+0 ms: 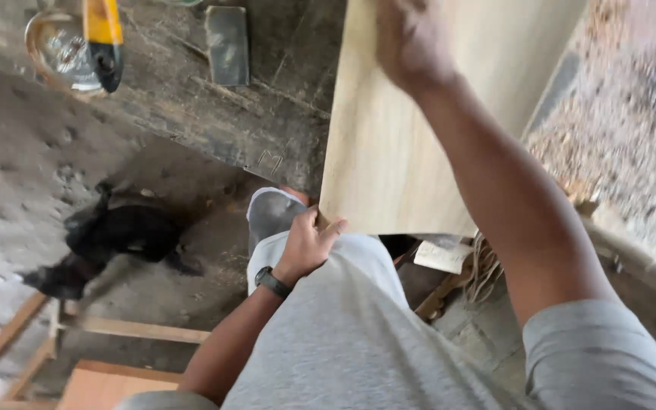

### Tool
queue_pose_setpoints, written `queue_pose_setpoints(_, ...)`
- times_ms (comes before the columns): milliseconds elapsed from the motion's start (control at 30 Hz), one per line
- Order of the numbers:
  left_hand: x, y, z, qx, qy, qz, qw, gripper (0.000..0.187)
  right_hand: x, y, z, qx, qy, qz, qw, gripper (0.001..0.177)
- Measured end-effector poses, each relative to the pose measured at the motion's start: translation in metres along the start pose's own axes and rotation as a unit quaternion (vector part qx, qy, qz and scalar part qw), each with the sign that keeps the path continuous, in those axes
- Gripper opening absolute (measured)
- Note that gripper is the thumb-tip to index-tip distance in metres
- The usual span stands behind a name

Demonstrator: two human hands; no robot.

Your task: The person sands a rectangular piece of light-colored wood using a sanding block. They hold the wood steady with their left hand while moving the sanding block back and forth across the surface with their right hand. The person occasionally repositions the wood to sand different areas.

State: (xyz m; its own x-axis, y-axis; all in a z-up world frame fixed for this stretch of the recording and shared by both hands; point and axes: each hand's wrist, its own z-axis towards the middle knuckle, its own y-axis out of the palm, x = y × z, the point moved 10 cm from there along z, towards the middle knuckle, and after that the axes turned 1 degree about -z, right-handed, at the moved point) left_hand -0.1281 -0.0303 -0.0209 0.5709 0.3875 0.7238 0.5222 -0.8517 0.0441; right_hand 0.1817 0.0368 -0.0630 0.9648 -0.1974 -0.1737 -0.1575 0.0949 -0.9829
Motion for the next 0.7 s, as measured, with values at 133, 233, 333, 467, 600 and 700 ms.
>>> queue_pose_setpoints(133, -0.035, 0.004, 0.011, -0.014, -0.004, -0.028, 0.999, 0.042, -0.131, -0.069, -0.100, 0.022, -0.083, 0.234, 0.968, 0.049)
queue_pose_setpoints(233, -0.015, 0.001, 0.002, -0.009, -0.016, -0.038, 0.999, 0.042, -0.151, -0.067, -0.102, -0.017, -0.108, 0.244, 0.964, 0.048)
queue_pose_setpoints(333, 0.007, 0.000, 0.003, -0.014, 0.004, -0.027, 1.000, 0.042, -0.077, -0.039, -0.029, 0.012, -0.112, 0.237, 0.965, 0.053)
queue_pose_setpoints(467, -0.011, 0.000, 0.002, 0.005, 0.000, -0.023, 1.000, 0.047, -0.036, 0.064, -0.076, 0.010, -0.105, 0.267, 0.958, 0.063)
queue_pose_setpoints(600, -0.050, 0.006, 0.013, 0.010, 0.004, -0.023, 1.000, 0.050, -0.112, 0.044, -0.189, -0.021, -0.103, 0.270, 0.957, 0.074)
queue_pose_setpoints(700, -0.044, 0.003, 0.005, -0.005, -0.025, 0.023, 0.999, 0.044, -0.168, -0.082, -0.124, -0.012, -0.181, 0.321, 0.929, 0.072)
